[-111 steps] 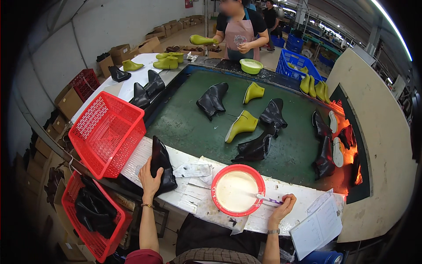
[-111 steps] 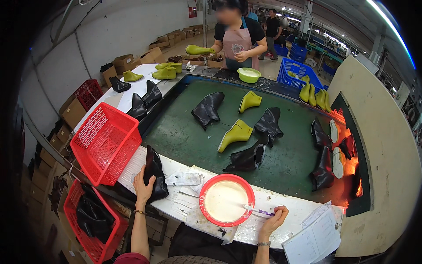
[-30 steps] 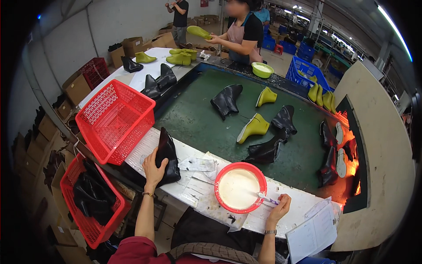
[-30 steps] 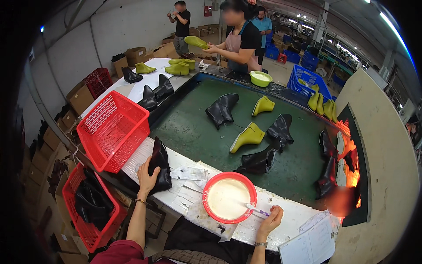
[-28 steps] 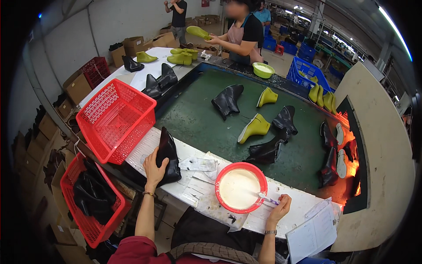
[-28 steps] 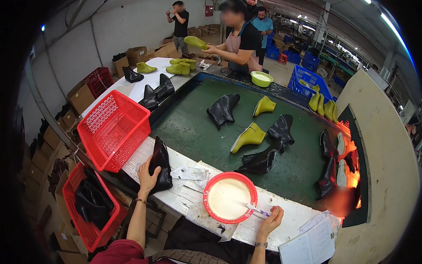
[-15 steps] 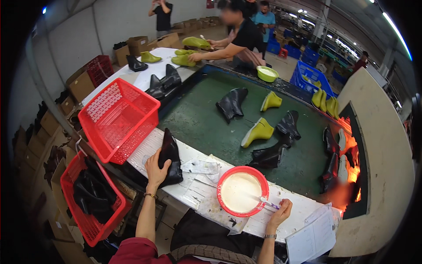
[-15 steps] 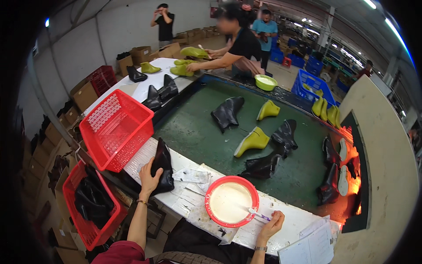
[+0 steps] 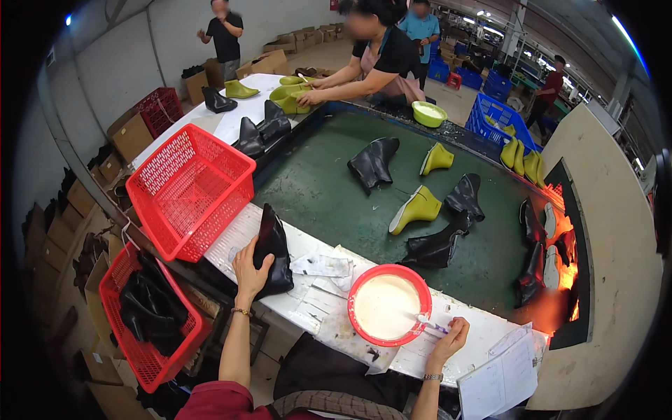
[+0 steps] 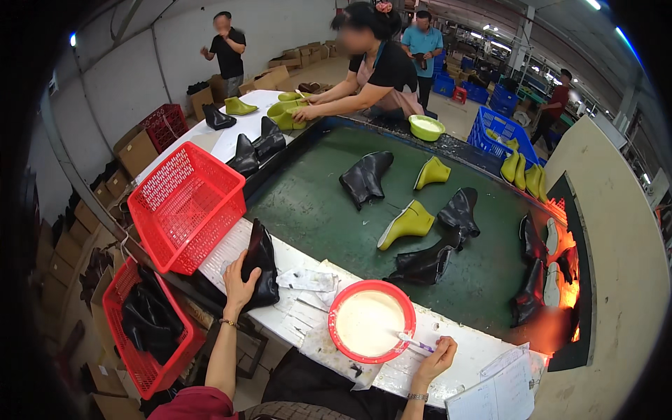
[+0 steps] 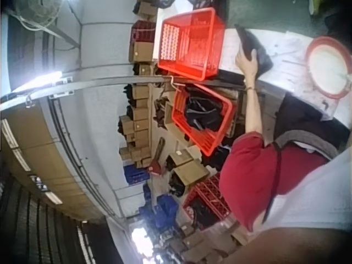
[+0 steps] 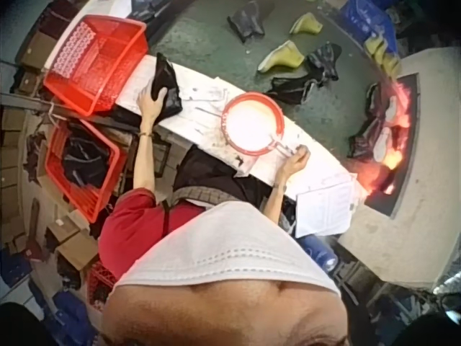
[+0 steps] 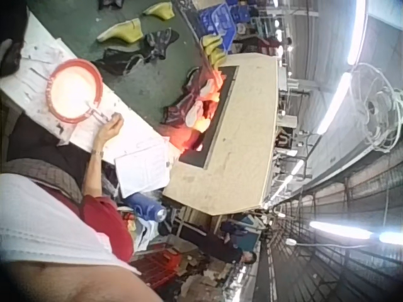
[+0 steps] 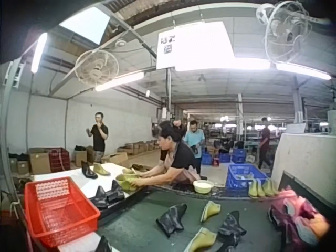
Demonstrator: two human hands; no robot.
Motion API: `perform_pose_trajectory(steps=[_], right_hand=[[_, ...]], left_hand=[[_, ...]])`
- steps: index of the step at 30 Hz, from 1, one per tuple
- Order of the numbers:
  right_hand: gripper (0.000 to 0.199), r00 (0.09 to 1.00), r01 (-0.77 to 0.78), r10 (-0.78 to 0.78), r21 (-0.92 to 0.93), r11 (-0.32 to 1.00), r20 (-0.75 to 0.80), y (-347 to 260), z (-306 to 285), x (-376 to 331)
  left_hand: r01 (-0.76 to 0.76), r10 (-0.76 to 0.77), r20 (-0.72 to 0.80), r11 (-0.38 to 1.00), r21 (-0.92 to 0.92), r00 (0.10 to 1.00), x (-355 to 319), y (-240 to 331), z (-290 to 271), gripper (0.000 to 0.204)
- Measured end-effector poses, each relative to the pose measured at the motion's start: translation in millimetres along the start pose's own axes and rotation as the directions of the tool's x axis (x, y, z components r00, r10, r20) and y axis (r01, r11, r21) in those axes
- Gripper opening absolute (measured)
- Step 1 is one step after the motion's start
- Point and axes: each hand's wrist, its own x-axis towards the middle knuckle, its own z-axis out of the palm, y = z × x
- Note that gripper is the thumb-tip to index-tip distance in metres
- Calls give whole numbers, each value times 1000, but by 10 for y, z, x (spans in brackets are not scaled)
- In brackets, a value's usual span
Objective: The person applies a white adhesive substance to the edges of black boot uppers using a small brush. They dip the brush into a red bowl of adhesive and carefully coat the seams of the boot parts, then place the treated items into a red basket. The process is repeated for multiple boot units.
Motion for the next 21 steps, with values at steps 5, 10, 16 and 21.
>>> perform_pose_trajectory(steps=[5,10,16,21], right_hand=[[26,1000,-18,18,18,1000,-11,-5,16,-4],[27,1000,-16,17,31,999,-18,-14,28,1],[29,1000,-9,9,30,1000,-27,-35,8,-8],[28,999,-20,21,37,999,-31,-26,28,7]], left_hand=[[-5,5,0,1000,-3,1000,-20,-8,10,69],[4,-4,5,1000,7,1000,5,5,8,68],[1,-1,8,1000,13,1000,-4,8,11,69],[-5,5,-8,1000,8,1000,25,10,35,69]])
